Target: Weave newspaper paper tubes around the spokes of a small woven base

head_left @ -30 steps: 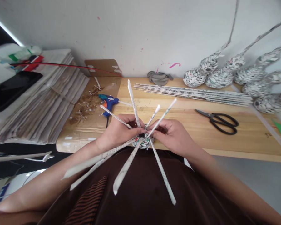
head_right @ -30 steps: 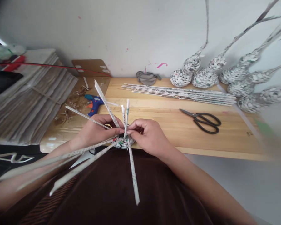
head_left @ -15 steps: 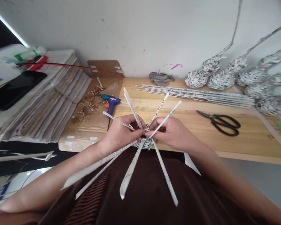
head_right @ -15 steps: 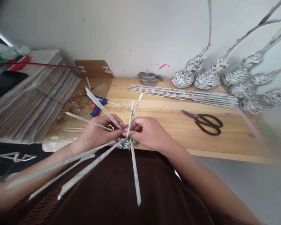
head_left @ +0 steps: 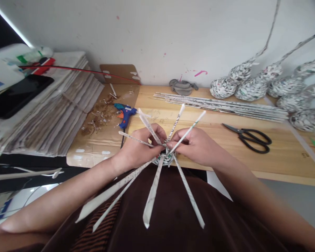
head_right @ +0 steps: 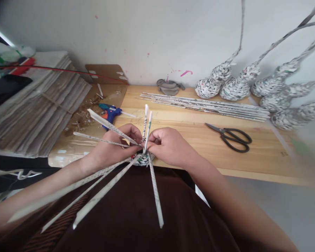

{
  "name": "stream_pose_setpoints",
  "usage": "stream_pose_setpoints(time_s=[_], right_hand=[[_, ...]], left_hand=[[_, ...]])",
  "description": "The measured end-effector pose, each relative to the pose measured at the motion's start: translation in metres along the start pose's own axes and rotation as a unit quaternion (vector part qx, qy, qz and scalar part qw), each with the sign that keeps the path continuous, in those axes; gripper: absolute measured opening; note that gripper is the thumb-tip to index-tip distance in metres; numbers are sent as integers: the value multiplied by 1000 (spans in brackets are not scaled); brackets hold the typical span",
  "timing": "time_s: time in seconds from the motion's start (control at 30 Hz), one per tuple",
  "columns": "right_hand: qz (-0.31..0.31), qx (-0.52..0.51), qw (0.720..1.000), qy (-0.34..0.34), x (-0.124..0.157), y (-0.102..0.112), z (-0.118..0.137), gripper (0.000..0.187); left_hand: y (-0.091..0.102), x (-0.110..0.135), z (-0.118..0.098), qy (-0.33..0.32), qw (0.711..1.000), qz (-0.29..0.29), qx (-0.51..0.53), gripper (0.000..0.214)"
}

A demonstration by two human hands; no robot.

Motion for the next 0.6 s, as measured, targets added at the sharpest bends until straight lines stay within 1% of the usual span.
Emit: stream_pose_setpoints(time_s=[0.1,0.23,0.43,0.53,0.6], right_hand=[[-6,13,1000,5,1,3,-3,16],[-25,17,999,22,3,4,0,13],[-18,-9,1000,20,4,0,-2,15],[-17,7,999,27,6,2,2,18],[-18,22,999,29,6,4,3,21]], left_hand=[[0,-1,5,24,1000,-1,13,11],[0,-1,10,49,998,10,23,7],[3,0,8,28,1000,-2,-6,8],[4,2,6,22,999,-8,-31,7],[5,3,2,4,998,-15,-59,4]])
Point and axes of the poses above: each hand's wrist, its own x-axis away from the middle knuckle, its own y-axis out of the back of the hand, z = x × y, the point moved 8 cm from there along -x, towards the middle knuckle, and after that the axes turned 7 degrees about -z, right-handed, at the moved point
